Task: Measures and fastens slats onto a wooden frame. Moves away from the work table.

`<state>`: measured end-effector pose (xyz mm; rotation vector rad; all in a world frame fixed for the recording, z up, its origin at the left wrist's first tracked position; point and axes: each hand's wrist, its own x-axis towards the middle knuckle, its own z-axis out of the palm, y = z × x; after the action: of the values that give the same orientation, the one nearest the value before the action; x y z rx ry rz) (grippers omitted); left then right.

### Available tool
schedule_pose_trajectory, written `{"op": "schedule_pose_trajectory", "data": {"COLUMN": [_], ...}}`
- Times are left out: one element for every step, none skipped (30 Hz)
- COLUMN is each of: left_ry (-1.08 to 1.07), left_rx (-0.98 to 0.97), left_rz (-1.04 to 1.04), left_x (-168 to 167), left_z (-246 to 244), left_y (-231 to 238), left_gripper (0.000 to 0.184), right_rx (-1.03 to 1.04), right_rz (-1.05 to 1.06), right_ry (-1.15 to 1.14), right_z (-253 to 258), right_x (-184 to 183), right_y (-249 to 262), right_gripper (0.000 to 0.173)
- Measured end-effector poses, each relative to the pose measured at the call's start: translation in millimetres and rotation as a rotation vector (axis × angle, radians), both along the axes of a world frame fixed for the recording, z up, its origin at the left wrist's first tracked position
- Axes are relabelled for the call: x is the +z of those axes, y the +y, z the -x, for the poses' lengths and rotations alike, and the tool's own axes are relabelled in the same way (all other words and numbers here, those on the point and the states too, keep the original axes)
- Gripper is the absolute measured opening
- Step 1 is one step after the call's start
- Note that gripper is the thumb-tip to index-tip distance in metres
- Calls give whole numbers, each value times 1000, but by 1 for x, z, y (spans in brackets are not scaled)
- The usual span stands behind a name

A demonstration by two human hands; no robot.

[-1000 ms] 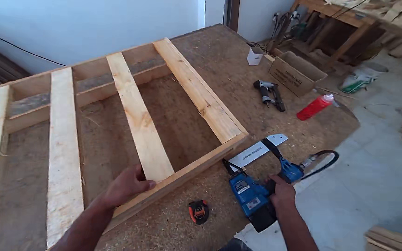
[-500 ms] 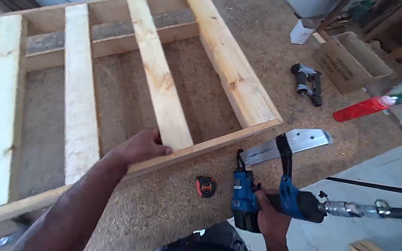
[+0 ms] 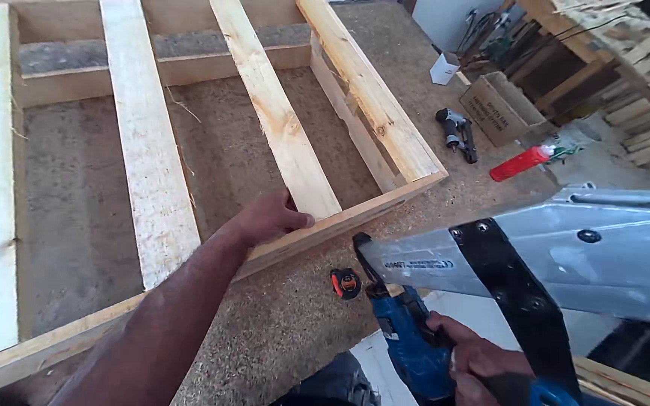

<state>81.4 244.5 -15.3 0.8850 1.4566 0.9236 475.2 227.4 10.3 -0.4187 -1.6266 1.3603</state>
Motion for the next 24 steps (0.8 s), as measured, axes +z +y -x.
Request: {"op": "schedule_pose_trajectory", "data": {"left_ry": [13, 37, 58, 73, 73, 64, 49, 15, -23, -34, -20, -1, 14, 27, 38, 51, 64, 78, 87, 90, 93, 97, 98, 98], "left_rx": [0, 10, 15, 21, 26, 35, 46, 73, 131, 220, 301, 348, 372, 384, 387, 385, 381, 382, 384, 384, 384, 381, 382, 380], "left_rz": [2, 4, 7, 14, 17, 17, 31, 59, 100, 130, 142, 133, 121, 114, 110, 108, 110, 109, 105, 100, 97, 94, 91, 89], "left_x": [1, 5, 7, 8, 7, 6, 5, 4, 4, 4, 3, 1, -1, -1, -2, -2, -1, 0, 1, 1, 1, 1, 0, -2], "left_z": [-1, -4, -5, -6, -6, -5, -4, -2, -1, -1, 0, 2, 3, 3, 3, 3, 2, 2, 1, 1, 2, 2, 3, 4], "left_y": [-2, -3, -4, -4, -4, -3, -3, -1, 2, 6, 11, 14, 16, 17, 17, 17, 17, 17, 16, 16, 16, 16, 17, 17], "left_gripper": [34, 34, 34, 35, 37, 39, 41, 43, 44, 45, 45, 43, 40, 38, 37, 36, 35, 34, 32, 32, 31, 31, 30, 30], "right_rx": [-9, -17, -19, -24, -32, -44, -53, -59, -64, -71, -77, -76, -74, -73, -75, -79, -82, -82, -84, -87, -90, -88, -85, -83], "right_rz": [-23, -39, -37, -36, -40, -47, -49, -49, -47, -50, -53, -55, -58, -54, -46, -43, -47, -57, -68, -76, -79, -81, -86, -85], "right_ry": [12, 22, 36, 37, 33, 29, 26, 22, 16, 8, -1, -10, -19, -19, -10, 3, 10, 5, -2, -8, -7, -4, -5, -10], "right_z": [10, 19, 27, 33, 38, 42, 46, 48, 50, 50, 51, 51, 51, 51, 51, 52, 52, 52, 52, 53, 54, 55, 55, 55], "right_x": [-1, -2, -4, -6, -8, -10, -12, -13, -14, -15, -15, -16, -17, -19, -22, -25, -28, -29, -30, -29, -28, -26, -26, -25], "right_y": [-3, -5, -6, -8, -10, -12, -13, -14, -16, -18, -20, -21, -22, -23, -24, -26, -27, -27, -28, -28, -29, -29, -29, -29], "right_gripper": [15, 14, 15, 15, 15, 14, 13, 12, 10, 10, 9, 9, 9, 9, 9, 9, 11, 11, 11, 11, 11, 10, 10, 9]}}
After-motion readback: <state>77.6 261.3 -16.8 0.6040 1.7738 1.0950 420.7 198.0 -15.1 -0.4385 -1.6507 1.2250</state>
